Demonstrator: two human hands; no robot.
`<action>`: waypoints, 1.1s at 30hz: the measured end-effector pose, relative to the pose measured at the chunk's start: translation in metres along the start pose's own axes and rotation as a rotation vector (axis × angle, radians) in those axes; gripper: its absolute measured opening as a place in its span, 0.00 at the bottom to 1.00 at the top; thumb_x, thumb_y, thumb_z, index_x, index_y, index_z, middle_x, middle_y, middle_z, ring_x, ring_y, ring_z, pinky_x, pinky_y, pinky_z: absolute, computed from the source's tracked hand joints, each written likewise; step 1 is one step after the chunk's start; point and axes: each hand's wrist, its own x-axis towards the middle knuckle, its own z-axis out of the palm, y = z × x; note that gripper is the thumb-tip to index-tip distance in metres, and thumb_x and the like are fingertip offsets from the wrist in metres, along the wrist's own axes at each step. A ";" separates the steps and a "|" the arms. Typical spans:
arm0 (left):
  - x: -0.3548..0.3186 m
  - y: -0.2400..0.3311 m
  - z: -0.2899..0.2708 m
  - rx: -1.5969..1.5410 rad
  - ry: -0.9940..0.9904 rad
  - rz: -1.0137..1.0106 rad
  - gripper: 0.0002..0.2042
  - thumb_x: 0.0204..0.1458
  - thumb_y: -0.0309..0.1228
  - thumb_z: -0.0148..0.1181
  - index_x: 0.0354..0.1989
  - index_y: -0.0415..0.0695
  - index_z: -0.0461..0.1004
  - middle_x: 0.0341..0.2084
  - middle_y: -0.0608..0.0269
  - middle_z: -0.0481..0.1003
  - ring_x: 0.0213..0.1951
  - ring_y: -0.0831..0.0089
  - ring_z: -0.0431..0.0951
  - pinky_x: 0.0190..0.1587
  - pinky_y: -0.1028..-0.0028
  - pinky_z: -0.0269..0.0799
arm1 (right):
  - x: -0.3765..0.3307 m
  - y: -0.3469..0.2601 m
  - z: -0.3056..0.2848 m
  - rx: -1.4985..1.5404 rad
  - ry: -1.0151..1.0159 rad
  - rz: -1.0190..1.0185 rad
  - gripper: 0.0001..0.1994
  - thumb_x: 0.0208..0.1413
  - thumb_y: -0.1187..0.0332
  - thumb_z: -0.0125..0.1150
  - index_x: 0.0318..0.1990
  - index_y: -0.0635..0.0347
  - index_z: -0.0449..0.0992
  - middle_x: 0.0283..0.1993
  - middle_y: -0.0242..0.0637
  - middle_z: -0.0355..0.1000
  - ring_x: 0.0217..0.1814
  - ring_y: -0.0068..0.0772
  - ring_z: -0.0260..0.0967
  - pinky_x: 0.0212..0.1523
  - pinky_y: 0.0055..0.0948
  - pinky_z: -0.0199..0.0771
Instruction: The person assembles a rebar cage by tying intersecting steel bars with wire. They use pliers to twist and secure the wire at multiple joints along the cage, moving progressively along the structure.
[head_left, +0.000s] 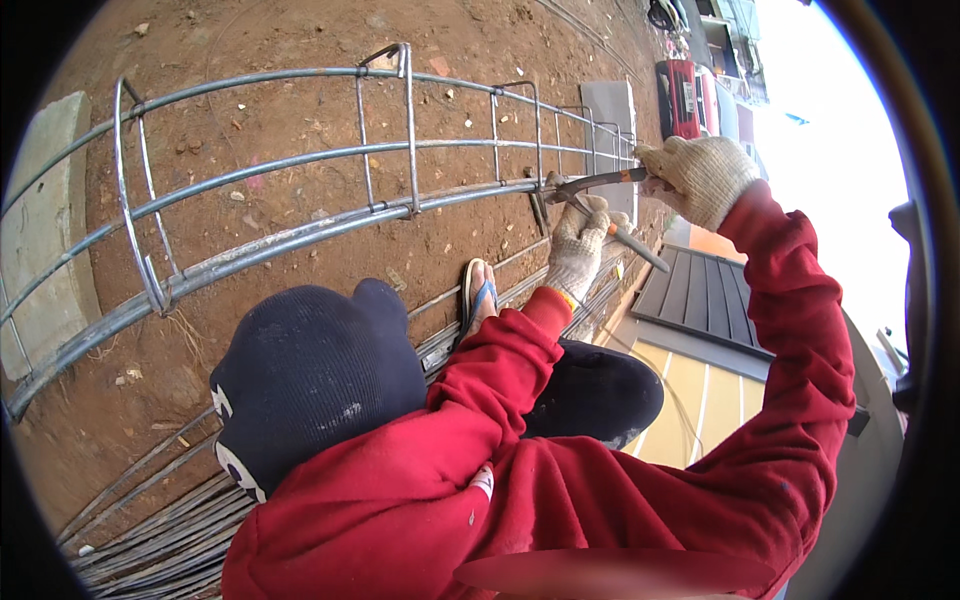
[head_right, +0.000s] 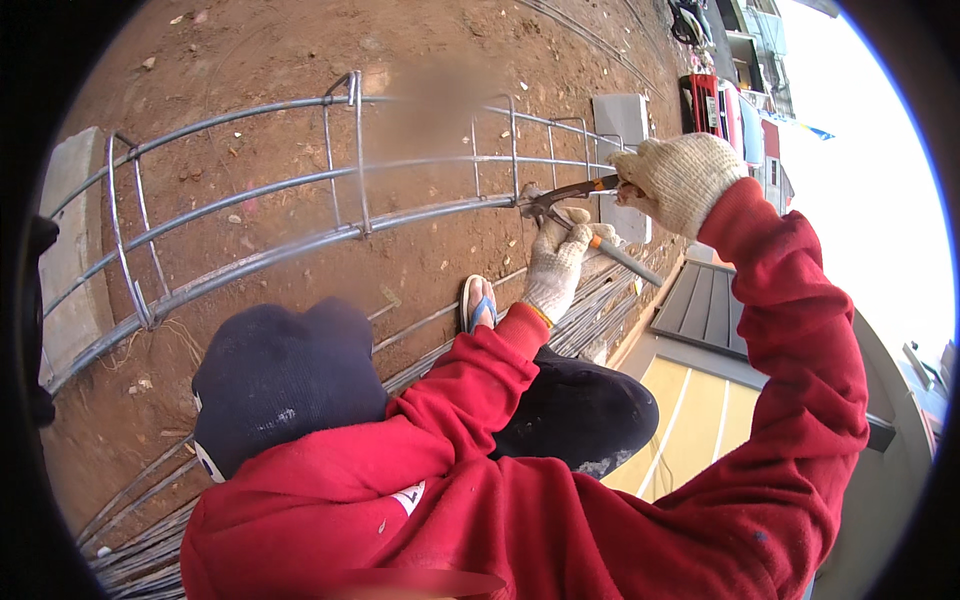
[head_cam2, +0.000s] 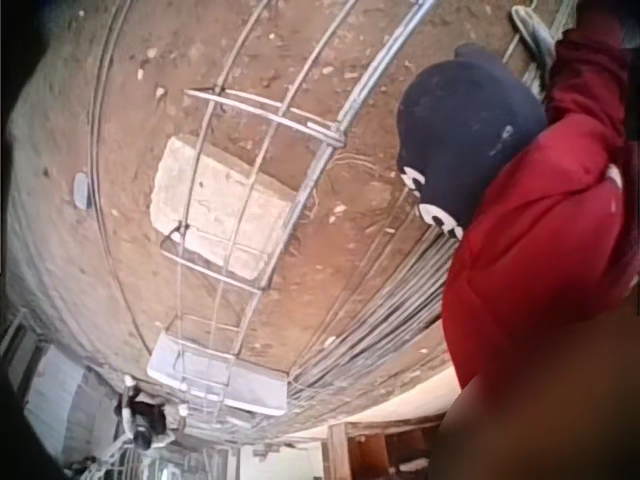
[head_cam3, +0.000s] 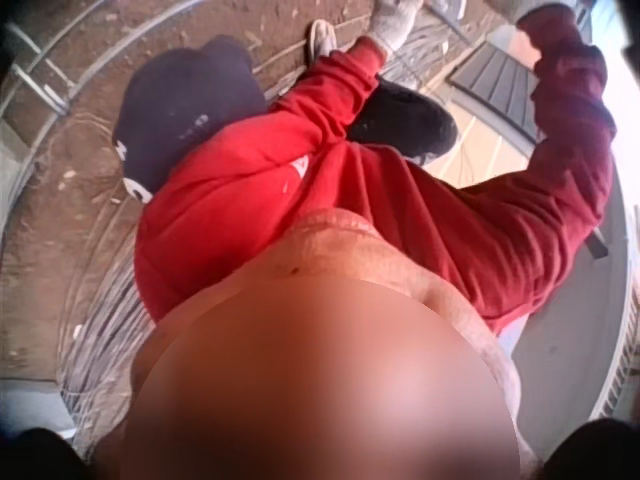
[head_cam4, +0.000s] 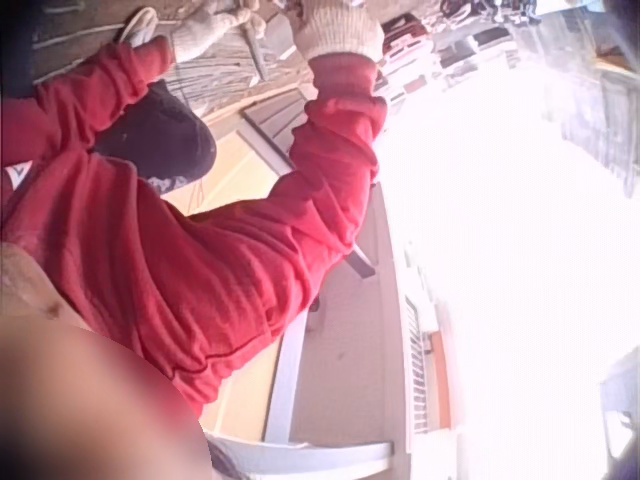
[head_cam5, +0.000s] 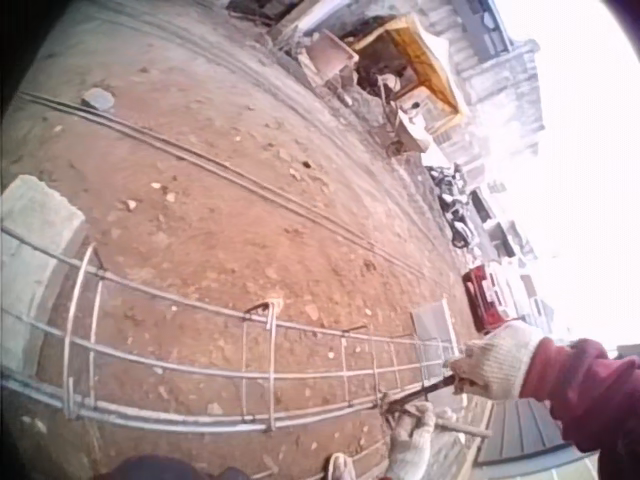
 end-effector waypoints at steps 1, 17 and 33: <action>0.001 0.001 -0.002 0.075 -0.019 0.012 0.08 0.62 0.21 0.50 0.49 0.41 0.68 0.36 0.53 0.79 0.39 0.68 0.80 0.47 0.64 0.81 | -0.001 0.001 -0.002 0.002 -0.012 0.008 0.18 0.56 0.57 0.60 0.52 0.52 0.74 0.33 0.38 0.72 0.34 0.45 0.74 0.34 0.42 0.73; -0.001 -0.013 -0.061 0.475 -0.100 0.111 0.13 0.63 0.21 0.48 0.55 0.40 0.68 0.39 0.47 0.79 0.40 0.64 0.81 0.49 0.67 0.79 | -0.040 -0.059 0.046 0.109 0.163 0.238 0.17 0.58 0.50 0.58 0.45 0.52 0.69 0.32 0.40 0.75 0.33 0.43 0.78 0.27 0.42 0.75; -0.010 -0.006 -0.014 0.168 0.092 0.083 0.07 0.63 0.29 0.54 0.42 0.38 0.73 0.30 0.53 0.81 0.32 0.67 0.82 0.38 0.68 0.81 | -0.023 -0.054 0.017 -0.091 0.228 0.210 0.22 0.58 0.53 0.58 0.55 0.54 0.69 0.33 0.37 0.74 0.36 0.40 0.76 0.32 0.42 0.74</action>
